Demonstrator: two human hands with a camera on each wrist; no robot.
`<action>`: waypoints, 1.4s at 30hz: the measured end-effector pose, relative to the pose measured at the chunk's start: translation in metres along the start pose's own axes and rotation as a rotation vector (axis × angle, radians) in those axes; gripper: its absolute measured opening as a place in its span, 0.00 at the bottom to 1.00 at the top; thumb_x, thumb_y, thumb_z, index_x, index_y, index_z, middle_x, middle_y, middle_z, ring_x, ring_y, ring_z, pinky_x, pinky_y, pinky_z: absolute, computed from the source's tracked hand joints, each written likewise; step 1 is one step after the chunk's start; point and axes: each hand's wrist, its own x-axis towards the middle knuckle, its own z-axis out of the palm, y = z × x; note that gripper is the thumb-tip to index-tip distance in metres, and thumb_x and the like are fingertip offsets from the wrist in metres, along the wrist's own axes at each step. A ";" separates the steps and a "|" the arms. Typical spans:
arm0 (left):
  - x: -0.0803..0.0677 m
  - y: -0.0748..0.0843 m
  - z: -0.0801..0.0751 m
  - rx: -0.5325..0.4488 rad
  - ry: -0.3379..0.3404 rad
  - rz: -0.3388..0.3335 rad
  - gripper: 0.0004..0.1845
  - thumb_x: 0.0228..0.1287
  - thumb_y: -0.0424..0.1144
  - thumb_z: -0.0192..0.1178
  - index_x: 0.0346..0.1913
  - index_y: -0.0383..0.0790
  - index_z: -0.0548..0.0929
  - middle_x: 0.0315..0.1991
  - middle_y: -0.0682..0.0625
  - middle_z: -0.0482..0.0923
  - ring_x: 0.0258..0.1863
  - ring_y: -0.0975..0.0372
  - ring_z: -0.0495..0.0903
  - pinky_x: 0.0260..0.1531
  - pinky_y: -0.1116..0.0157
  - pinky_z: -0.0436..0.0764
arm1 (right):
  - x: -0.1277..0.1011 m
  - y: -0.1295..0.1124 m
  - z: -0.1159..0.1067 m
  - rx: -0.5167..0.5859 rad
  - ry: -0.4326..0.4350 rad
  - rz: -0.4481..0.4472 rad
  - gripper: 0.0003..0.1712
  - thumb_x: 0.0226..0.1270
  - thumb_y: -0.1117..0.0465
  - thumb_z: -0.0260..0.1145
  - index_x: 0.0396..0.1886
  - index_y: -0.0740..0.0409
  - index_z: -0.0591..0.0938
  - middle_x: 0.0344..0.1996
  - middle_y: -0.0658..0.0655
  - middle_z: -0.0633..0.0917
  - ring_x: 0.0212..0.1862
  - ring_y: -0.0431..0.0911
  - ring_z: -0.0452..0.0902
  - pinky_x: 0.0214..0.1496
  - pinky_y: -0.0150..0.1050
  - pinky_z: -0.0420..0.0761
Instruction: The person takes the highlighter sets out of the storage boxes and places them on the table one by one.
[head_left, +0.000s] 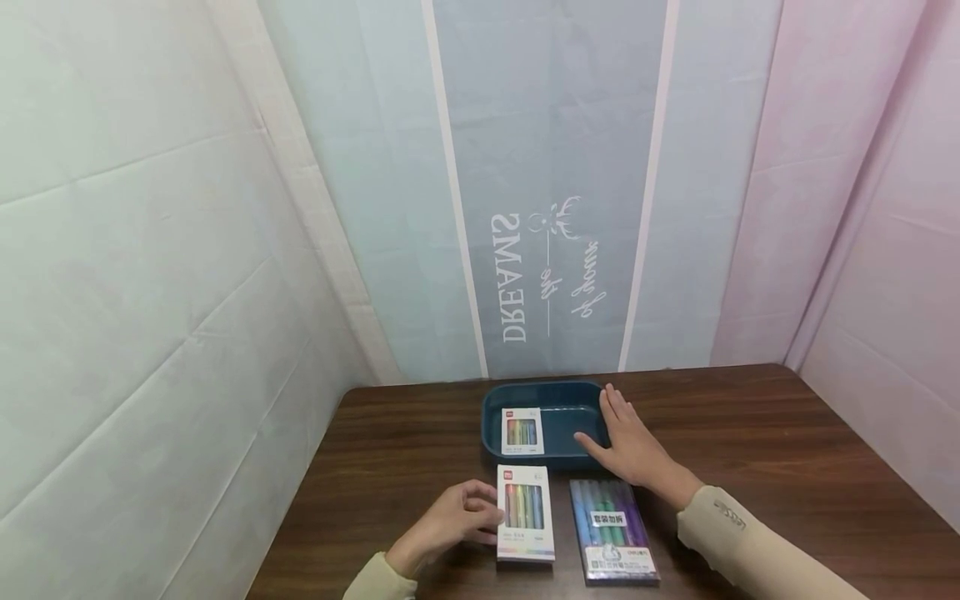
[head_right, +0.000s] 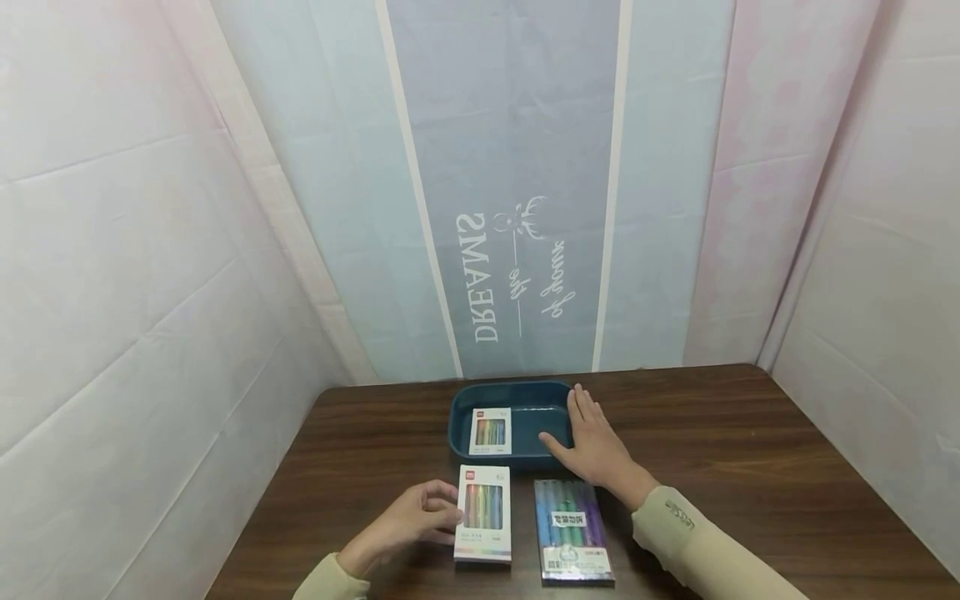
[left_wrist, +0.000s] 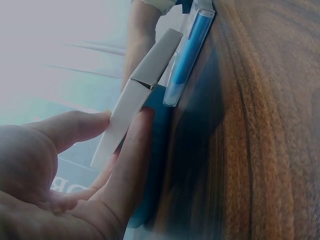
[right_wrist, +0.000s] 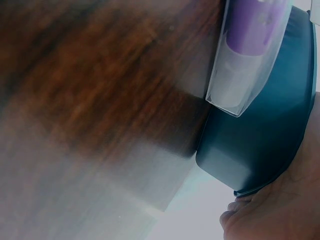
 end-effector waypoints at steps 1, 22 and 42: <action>0.000 0.000 0.000 0.000 0.000 -0.003 0.18 0.71 0.29 0.70 0.59 0.31 0.79 0.44 0.41 0.89 0.44 0.51 0.91 0.44 0.54 0.92 | 0.000 -0.001 0.000 0.000 0.001 0.000 0.60 0.77 0.35 0.65 0.83 0.77 0.53 0.84 0.76 0.49 0.84 0.71 0.44 0.84 0.69 0.51; 0.000 -0.008 0.009 -0.007 0.014 -0.036 0.16 0.70 0.27 0.70 0.56 0.31 0.79 0.41 0.41 0.88 0.40 0.53 0.91 0.41 0.55 0.93 | 0.000 0.003 0.003 -0.010 -0.007 0.000 0.61 0.77 0.35 0.66 0.83 0.77 0.52 0.85 0.75 0.48 0.85 0.71 0.44 0.83 0.69 0.51; 0.004 -0.026 0.012 -0.033 -0.014 0.015 0.16 0.67 0.26 0.69 0.55 0.29 0.78 0.40 0.41 0.88 0.39 0.54 0.90 0.41 0.55 0.93 | -0.004 0.002 0.006 -0.025 0.031 -0.029 0.60 0.78 0.33 0.64 0.83 0.77 0.53 0.84 0.75 0.49 0.84 0.71 0.46 0.84 0.68 0.51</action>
